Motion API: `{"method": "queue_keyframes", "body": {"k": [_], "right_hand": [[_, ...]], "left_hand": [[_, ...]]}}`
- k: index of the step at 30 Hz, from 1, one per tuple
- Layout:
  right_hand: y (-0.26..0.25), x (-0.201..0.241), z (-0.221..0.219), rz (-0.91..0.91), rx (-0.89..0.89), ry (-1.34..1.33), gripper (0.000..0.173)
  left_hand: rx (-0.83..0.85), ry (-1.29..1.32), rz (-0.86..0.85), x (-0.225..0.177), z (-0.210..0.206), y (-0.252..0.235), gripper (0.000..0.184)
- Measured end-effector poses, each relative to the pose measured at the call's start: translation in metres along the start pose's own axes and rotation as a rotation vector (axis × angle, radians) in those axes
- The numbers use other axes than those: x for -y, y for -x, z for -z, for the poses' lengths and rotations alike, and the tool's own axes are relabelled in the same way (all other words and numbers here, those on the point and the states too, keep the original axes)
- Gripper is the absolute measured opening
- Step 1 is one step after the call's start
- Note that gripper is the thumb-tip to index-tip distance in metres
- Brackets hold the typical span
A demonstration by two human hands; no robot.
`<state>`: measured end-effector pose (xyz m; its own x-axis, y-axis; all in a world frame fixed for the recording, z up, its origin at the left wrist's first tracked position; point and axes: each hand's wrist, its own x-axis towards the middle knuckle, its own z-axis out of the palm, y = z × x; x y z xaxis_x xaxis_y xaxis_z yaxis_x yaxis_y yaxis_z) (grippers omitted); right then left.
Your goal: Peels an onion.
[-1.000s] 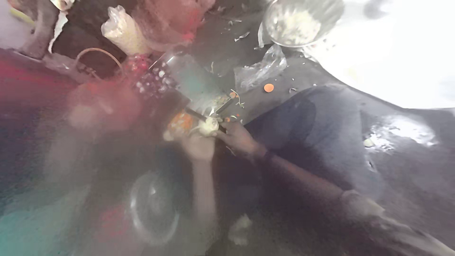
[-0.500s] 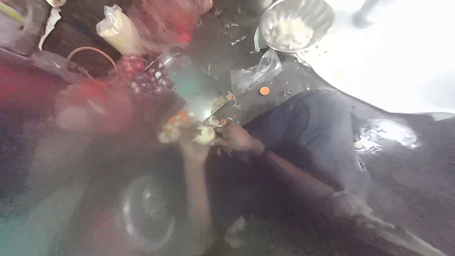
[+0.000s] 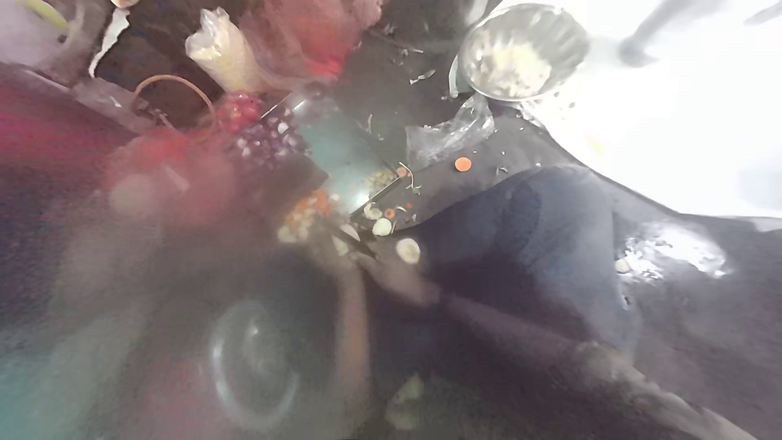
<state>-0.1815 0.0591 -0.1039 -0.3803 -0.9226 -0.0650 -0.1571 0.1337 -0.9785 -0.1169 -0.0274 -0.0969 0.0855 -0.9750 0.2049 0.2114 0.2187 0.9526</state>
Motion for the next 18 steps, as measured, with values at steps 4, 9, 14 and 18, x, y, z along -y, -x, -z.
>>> {"method": "queue_keyframes", "body": {"k": [4,9,14,18], "right_hand": [[-0.015,-0.016,0.009,0.145,0.096,0.143,0.052],[-0.028,-0.009,0.027,0.025,0.168,0.264,0.053],[-0.025,-0.004,0.029,-0.064,0.034,0.341,0.067],[-0.028,-0.009,0.027,-0.105,-0.158,0.265,0.072]], "left_hand": [[-0.164,0.366,0.438,-0.003,-0.01,-0.006,0.038],[-0.105,0.51,0.542,-0.003,-0.006,-0.009,0.046],[0.058,0.418,0.581,-0.012,-0.015,-0.002,0.049],[0.234,0.318,0.445,-0.004,-0.014,0.006,0.039]]}}
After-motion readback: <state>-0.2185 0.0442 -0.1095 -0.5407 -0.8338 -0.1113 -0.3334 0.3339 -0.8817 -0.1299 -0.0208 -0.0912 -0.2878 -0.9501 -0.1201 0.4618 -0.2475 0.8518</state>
